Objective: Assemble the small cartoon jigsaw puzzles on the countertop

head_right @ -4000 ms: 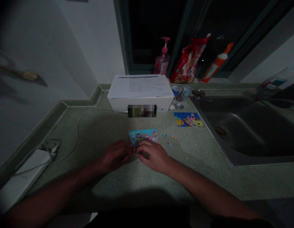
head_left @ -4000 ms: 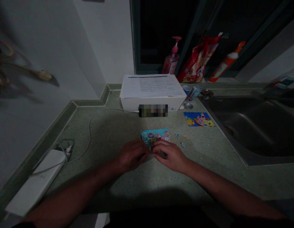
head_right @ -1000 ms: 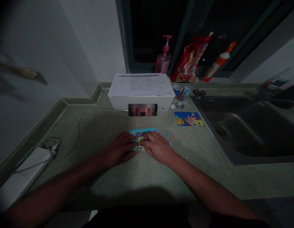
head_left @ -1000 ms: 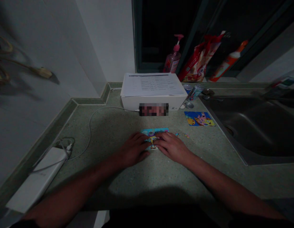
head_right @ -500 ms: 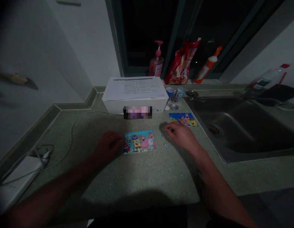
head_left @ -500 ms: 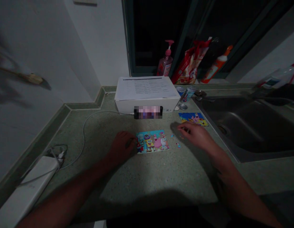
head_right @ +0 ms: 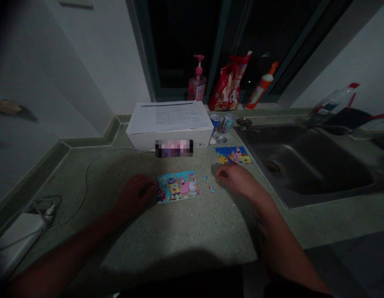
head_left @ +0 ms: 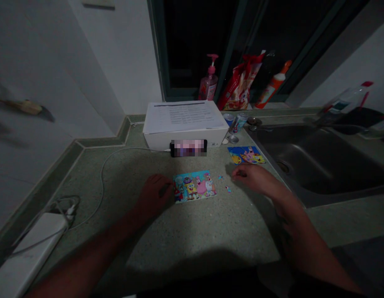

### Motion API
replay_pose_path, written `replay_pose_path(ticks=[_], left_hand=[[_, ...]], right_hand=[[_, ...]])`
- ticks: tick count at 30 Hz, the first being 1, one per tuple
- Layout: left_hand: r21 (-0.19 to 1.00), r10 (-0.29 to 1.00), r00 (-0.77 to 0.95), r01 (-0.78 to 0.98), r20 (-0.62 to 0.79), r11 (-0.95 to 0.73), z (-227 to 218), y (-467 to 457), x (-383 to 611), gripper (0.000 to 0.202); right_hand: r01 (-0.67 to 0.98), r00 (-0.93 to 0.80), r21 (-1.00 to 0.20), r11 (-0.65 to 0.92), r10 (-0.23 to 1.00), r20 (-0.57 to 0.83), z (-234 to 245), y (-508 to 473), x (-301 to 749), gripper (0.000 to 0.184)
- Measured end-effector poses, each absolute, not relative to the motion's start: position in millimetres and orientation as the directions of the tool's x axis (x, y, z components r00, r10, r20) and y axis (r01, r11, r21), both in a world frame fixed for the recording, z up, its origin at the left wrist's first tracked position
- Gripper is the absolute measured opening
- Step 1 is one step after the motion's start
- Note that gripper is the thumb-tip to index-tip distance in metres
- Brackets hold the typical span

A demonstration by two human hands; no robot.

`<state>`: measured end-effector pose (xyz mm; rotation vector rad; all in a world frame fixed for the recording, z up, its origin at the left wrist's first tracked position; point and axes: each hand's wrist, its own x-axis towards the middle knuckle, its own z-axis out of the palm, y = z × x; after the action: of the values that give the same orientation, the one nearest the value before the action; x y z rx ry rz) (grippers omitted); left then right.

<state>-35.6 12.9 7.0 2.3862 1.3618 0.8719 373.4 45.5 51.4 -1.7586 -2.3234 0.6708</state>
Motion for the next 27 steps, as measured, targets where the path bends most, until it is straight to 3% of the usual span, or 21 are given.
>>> replay_pose_path(ticks=[3,9,14,18,27], left_hand=[[0.486,0.845,0.388,0.694,0.369,-0.531,7.5,12.5,-35.8,0.017],[0.482,0.837,0.385,0.689,0.389,-0.54,7.1,12.1,-35.1,0.015],[0.489,0.839,0.385,0.686,0.385,-0.539,5.7,11.5,-35.2,0.014],[0.485,0.834,0.398,0.681,0.384,-0.548,5.7,11.4,-35.2,0.014],[0.473,0.804,0.403,0.657,0.437,-0.586,3.1,14.0,-35.5,0.012]], right_hand=[[0.921,-0.229,-0.357,0.157,0.958,-0.171,55.2,47.8,380.2,0.023],[0.9,-0.278,-0.403,0.166,0.931,-0.237,52.7,47.5,373.7,0.015],[0.937,-0.205,-0.326,0.125,0.952,-0.225,43.8,47.8,368.4,0.008],[0.946,-0.204,-0.301,0.117,0.94,-0.274,42.9,49.6,367.6,0.013],[0.901,-0.228,-0.42,0.109,0.943,-0.244,38.0,52.3,370.2,0.004]])
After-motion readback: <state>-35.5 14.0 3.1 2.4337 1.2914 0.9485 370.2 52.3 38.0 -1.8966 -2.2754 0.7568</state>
